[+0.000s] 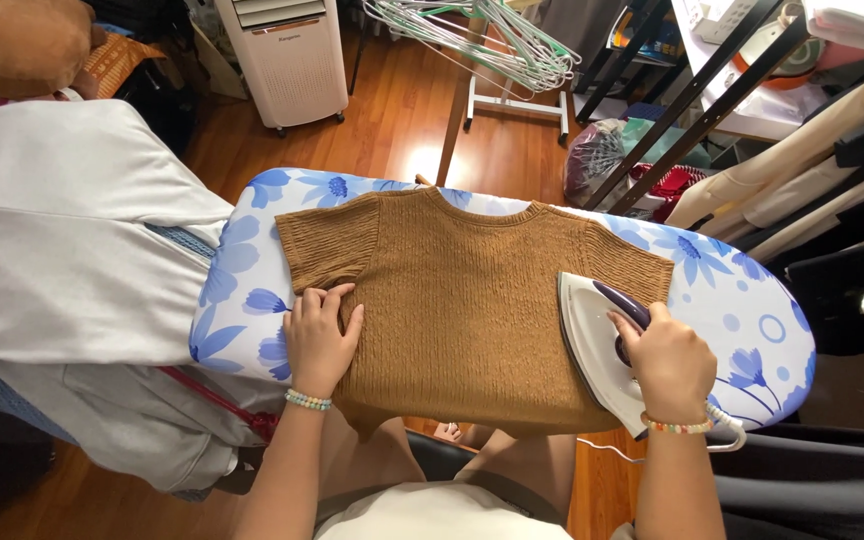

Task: Ironing a brown short-sleeved shirt on a blue floral ironing board.

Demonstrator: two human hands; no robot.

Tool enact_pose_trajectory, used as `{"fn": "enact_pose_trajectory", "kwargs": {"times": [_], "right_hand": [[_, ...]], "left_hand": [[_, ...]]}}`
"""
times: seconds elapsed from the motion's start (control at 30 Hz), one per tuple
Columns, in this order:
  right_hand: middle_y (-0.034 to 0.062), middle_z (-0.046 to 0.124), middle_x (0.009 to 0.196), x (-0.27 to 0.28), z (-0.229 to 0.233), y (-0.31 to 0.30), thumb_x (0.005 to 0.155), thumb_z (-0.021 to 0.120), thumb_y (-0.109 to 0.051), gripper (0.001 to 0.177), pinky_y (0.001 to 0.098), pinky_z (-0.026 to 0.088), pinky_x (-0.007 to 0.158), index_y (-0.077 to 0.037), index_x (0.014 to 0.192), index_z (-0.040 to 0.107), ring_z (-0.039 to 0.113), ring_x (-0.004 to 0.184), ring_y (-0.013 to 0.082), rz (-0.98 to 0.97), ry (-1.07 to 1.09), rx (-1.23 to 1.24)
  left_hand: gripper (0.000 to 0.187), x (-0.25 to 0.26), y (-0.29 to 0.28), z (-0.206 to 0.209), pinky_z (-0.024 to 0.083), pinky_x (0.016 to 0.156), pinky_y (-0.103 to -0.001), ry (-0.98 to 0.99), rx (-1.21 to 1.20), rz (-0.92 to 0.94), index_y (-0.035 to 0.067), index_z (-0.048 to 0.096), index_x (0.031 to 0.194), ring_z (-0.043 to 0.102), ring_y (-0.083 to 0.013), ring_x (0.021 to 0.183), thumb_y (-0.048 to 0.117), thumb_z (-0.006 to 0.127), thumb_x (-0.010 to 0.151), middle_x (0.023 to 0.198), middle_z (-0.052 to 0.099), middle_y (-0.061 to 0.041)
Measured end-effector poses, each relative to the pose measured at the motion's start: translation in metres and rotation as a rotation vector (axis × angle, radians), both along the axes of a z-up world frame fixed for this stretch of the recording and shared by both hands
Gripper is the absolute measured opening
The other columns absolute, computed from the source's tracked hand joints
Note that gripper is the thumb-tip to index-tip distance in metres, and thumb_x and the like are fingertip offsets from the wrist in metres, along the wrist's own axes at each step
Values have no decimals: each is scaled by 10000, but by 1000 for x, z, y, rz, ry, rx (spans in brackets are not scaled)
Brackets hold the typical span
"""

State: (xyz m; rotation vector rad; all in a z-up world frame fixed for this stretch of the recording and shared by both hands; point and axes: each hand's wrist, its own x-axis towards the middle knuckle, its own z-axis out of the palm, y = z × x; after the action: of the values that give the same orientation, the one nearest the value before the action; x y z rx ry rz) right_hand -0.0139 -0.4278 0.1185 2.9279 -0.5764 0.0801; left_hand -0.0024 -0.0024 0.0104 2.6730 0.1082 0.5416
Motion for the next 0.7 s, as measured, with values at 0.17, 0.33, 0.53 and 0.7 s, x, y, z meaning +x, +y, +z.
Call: {"fn": "enact_pose_trajectory", "kwargs": {"times": [0.17, 0.33, 0.53, 0.7], "right_hand": [[153, 751, 758, -1, 25, 28, 882, 598, -699, 547, 443, 598, 708, -160, 952, 669, 763, 773, 380, 158, -45, 46], [123, 732, 731, 8, 44, 81, 831, 696, -583, 411, 436, 564, 643, -182, 911, 666, 750, 743, 329, 475, -167, 97], [92, 727, 704, 47, 28, 144, 790, 706, -571, 401, 432, 573, 563, -185, 845, 613, 746, 659, 299, 943, -124, 68], [109, 718, 725, 99, 16, 168, 894, 609, -597, 467, 441, 594, 611, -130, 914, 619, 750, 704, 334, 866, -48, 8]], "left_hand": [[312, -2, 1, 1, 458, 789, -416, -9, -6, -10, 264, 657, 1201, 610, -267, 951, 423, 633, 933, 982, 556, -36], [312, 1, 1, -6, 458, 786, -418, -40, 5, -8, 269, 649, 1193, 610, -265, 950, 433, 627, 928, 984, 547, -32], [325, 2, 2, -11, 459, 769, -419, -62, 11, -3, 266, 639, 1198, 609, -267, 933, 437, 630, 922, 972, 541, -30], [327, 2, 2, -11, 452, 782, -408, -38, 2, -15, 267, 618, 1216, 605, -256, 936, 431, 619, 933, 978, 534, -25]]}}
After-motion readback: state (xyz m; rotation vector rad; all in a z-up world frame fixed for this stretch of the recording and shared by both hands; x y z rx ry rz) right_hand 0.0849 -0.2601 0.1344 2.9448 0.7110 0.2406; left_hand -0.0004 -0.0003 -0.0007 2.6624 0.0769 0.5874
